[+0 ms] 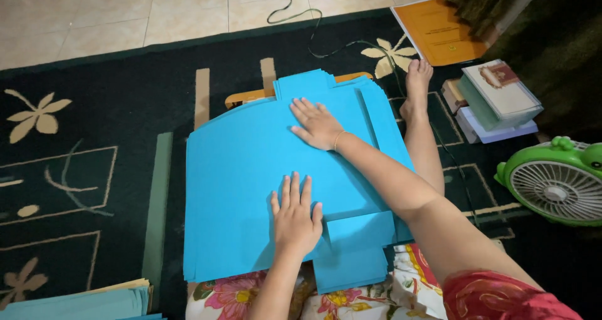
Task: The person sits on the floor and folds a stack of blue paper sheets by hand. They repeatedly fold the top sheet in half, smooth the crease, and place it on a growing pile to the left.
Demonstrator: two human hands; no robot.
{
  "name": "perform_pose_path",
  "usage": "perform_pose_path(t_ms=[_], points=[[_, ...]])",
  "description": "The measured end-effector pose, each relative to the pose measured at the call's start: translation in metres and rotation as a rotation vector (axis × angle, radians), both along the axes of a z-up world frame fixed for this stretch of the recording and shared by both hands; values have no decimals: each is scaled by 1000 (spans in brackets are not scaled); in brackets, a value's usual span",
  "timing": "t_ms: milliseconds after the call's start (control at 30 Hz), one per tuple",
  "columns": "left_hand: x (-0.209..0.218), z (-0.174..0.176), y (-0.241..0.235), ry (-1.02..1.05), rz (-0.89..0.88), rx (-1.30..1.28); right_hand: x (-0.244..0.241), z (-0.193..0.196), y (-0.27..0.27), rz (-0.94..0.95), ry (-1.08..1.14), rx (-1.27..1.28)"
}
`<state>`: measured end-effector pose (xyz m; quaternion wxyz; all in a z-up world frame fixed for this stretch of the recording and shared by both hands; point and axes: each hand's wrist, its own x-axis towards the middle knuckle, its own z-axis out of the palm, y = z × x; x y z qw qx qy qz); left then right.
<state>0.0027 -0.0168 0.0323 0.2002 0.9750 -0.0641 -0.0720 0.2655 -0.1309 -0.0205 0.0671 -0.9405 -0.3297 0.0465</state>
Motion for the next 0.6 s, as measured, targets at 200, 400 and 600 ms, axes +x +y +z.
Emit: perform_pose_path(t_ms=[200, 400, 600], points=[[1, -9, -2, -27, 38, 13, -9, -3, -38, -238, 50, -69], [43, -32, -1, -101, 74, 102, -60, 37, -116, -531, -236, 224], [183, -37, -1, -385, 244, -18, -74, 7, -101, -543, -4, -46]])
